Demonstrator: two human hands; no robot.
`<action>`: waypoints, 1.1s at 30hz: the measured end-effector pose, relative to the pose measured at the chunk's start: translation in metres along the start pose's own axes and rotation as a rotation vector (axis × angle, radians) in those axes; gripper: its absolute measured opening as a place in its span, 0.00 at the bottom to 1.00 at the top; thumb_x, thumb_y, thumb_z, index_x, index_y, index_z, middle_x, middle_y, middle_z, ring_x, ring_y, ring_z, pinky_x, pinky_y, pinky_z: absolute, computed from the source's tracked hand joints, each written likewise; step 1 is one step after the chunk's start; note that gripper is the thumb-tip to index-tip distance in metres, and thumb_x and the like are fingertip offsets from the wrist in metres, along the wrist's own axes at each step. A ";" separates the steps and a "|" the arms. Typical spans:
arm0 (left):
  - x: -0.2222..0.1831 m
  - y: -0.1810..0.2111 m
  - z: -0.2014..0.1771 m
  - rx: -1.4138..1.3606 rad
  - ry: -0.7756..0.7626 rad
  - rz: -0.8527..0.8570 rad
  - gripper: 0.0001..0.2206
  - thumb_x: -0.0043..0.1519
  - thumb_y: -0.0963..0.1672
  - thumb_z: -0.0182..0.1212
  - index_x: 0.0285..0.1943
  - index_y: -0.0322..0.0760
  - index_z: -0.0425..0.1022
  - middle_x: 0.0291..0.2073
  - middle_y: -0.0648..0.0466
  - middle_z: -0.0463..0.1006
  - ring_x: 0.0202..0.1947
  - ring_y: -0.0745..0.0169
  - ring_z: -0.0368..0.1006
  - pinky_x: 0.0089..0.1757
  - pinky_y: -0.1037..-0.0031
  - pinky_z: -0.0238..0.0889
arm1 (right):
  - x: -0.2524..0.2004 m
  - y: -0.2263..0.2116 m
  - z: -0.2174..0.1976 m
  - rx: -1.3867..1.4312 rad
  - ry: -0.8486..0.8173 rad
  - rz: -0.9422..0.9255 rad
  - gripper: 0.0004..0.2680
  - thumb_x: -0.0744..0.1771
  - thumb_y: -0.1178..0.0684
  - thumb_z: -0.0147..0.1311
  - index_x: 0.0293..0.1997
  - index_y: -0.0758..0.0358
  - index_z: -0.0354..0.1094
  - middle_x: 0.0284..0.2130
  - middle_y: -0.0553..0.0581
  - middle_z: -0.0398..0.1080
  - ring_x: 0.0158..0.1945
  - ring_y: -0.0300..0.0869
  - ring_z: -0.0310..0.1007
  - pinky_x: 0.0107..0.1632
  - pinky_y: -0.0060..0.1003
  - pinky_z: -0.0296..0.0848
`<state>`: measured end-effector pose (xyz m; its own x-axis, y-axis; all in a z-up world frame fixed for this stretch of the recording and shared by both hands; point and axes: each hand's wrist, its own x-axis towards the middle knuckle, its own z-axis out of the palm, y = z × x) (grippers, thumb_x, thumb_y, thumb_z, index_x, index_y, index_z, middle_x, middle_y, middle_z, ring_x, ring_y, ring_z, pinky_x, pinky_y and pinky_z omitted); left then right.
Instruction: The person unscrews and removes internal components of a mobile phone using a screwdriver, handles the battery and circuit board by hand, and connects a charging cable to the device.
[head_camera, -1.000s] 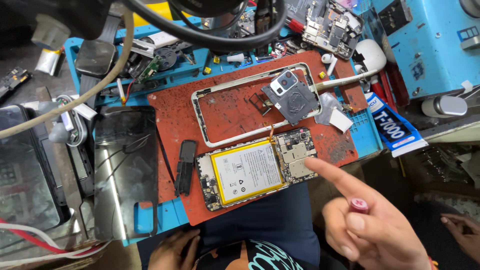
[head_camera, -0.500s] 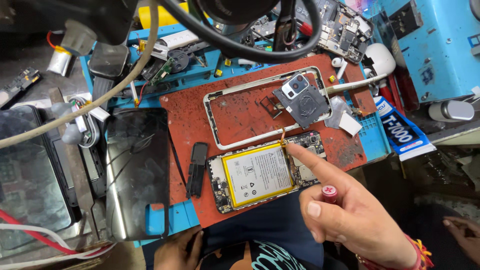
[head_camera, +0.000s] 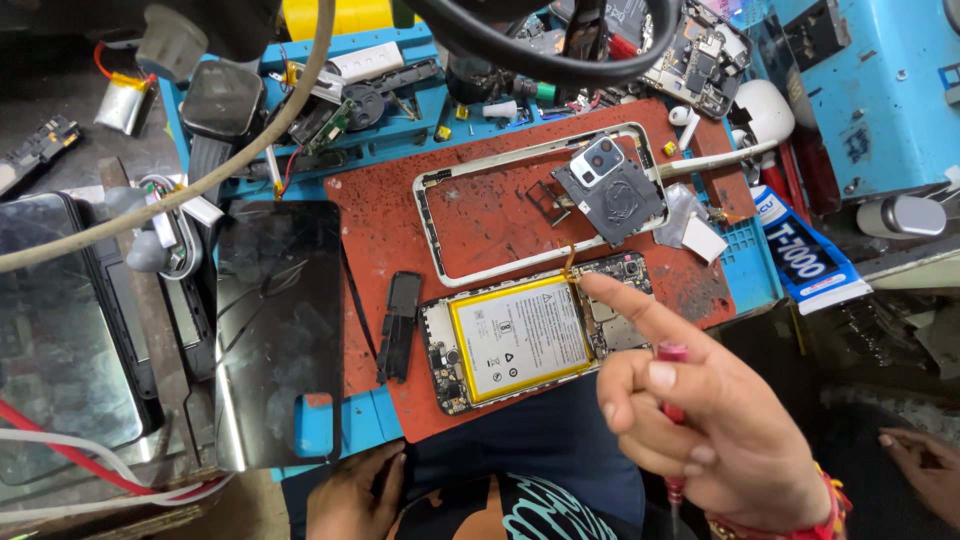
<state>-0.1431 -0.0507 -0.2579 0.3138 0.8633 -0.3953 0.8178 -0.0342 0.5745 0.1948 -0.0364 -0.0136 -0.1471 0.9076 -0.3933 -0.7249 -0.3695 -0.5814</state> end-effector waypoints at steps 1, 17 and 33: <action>0.000 0.000 0.000 -0.003 0.016 0.005 0.15 0.57 0.50 0.64 0.53 0.55 0.84 0.45 0.54 0.85 0.41 0.55 0.83 0.43 0.67 0.76 | 0.000 -0.001 0.000 0.034 0.012 0.010 0.27 0.70 0.58 0.47 0.80 0.66 0.41 0.36 0.63 0.72 0.15 0.30 0.47 0.20 0.26 0.51; 0.002 0.012 0.002 0.064 -0.064 -0.077 0.15 0.58 0.51 0.61 0.54 0.56 0.83 0.46 0.55 0.84 0.40 0.56 0.83 0.42 0.66 0.75 | -0.028 0.024 -0.024 -0.383 0.058 -0.001 0.33 0.68 0.61 0.51 0.83 0.59 0.33 0.28 0.63 0.73 0.19 0.31 0.53 0.23 0.27 0.55; -0.005 0.009 -0.013 -0.084 0.131 0.074 0.11 0.58 0.48 0.64 0.46 0.48 0.84 0.41 0.51 0.85 0.39 0.51 0.82 0.39 0.65 0.74 | -0.020 0.040 -0.015 -0.733 0.140 -0.005 0.34 0.68 0.61 0.55 0.84 0.60 0.34 0.26 0.59 0.73 0.34 0.36 0.73 0.43 0.28 0.67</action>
<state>-0.1439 -0.0488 -0.2416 0.3015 0.9184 -0.2564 0.7499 -0.0623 0.6587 0.1787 -0.0719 -0.0398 -0.0221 0.8937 -0.4481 -0.0831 -0.4483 -0.8900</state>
